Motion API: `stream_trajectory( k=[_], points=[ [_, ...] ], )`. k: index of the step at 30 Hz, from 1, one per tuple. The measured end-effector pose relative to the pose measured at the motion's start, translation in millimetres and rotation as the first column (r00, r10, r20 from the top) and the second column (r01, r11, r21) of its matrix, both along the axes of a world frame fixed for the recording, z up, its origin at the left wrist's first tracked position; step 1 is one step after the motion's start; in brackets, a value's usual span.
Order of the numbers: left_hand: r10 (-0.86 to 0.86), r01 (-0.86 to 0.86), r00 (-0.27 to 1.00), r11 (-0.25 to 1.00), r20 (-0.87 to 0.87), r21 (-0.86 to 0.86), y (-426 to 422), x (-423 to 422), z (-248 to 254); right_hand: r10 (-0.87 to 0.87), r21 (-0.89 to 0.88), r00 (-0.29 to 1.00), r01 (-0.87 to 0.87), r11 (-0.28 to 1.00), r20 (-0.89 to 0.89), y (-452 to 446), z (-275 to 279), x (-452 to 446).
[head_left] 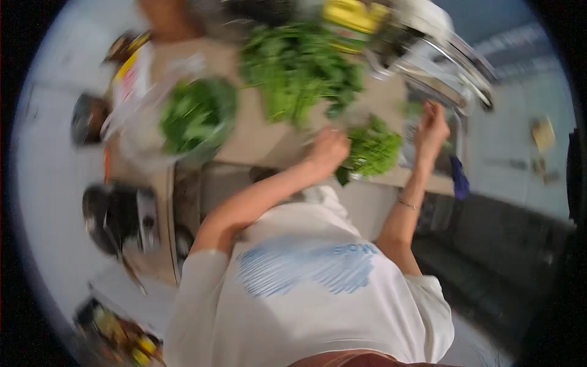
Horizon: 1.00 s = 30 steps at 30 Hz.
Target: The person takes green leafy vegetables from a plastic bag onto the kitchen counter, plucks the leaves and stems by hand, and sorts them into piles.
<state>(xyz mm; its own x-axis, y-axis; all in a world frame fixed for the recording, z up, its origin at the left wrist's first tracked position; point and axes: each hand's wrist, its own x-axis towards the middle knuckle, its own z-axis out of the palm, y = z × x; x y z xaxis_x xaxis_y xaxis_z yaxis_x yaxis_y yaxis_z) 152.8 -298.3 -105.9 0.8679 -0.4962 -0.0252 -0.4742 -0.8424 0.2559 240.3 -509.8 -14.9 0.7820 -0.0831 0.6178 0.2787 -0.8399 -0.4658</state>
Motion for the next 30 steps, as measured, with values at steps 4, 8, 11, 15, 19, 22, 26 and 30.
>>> stream_trajectory(
  k=[4, 8, 11, 15, 19, 22, 26, 30],
  points=[
    [0.184, -0.077, 0.966, 0.874, 0.181, -0.479, 58.6, -20.0, 18.9, 0.169, 0.192, 0.967, -0.132, 0.973, -0.193, 45.5, -9.3, 9.9],
    [0.579, -0.422, 0.745, 0.793, 0.33, -0.439, 153.2, -52.7, 71.8, 0.64, 0.698, 0.726, -0.322, 0.639, -0.25, 119.1, 20.8, 4.7],
    [0.76, -0.714, 0.415, 0.613, 0.5, -0.339, 225.1, -84.8, 113.2, 0.901, 0.989, 0.43, -0.098, 0.107, -0.055, 179.9, 46.8, -1.7],
    [0.886, -0.879, 0.136, 0.314, 0.443, -0.359, 286.7, -121.4, 94.9, 0.908, 0.846, 0.036, 0.349, -0.402, 0.417, 261.7, 55.7, -0.2],
    [0.952, -0.872, 0.173, 0.029, -0.251, -0.489, 305.7, -140.7, 89.6, 0.881, 0.788, -0.098, 0.502, -0.357, 0.462, 347.0, 55.8, -1.1],
    [0.951, -0.831, 0.236, 0.092, -0.198, -0.549, 298.9, -148.8, 91.6, 0.89, 0.767, -0.175, 0.593, -0.246, 0.421, 395.3, 44.5, -8.2],
    [0.952, -0.795, 0.287, 0.174, -0.108, -0.581, 298.9, -155.9, 101.7, 0.901, 0.777, -0.33, 0.63, -0.011, 0.28, 440.5, -10.8, -23.3],
    [0.942, -0.77, 0.304, 0.157, -0.139, -0.619, 301.8, -155.2, 104.8, 0.876, 0.913, -0.397, 0.178, 0.366, -0.274, 473.5, -79.5, -42.5]
  ],
)
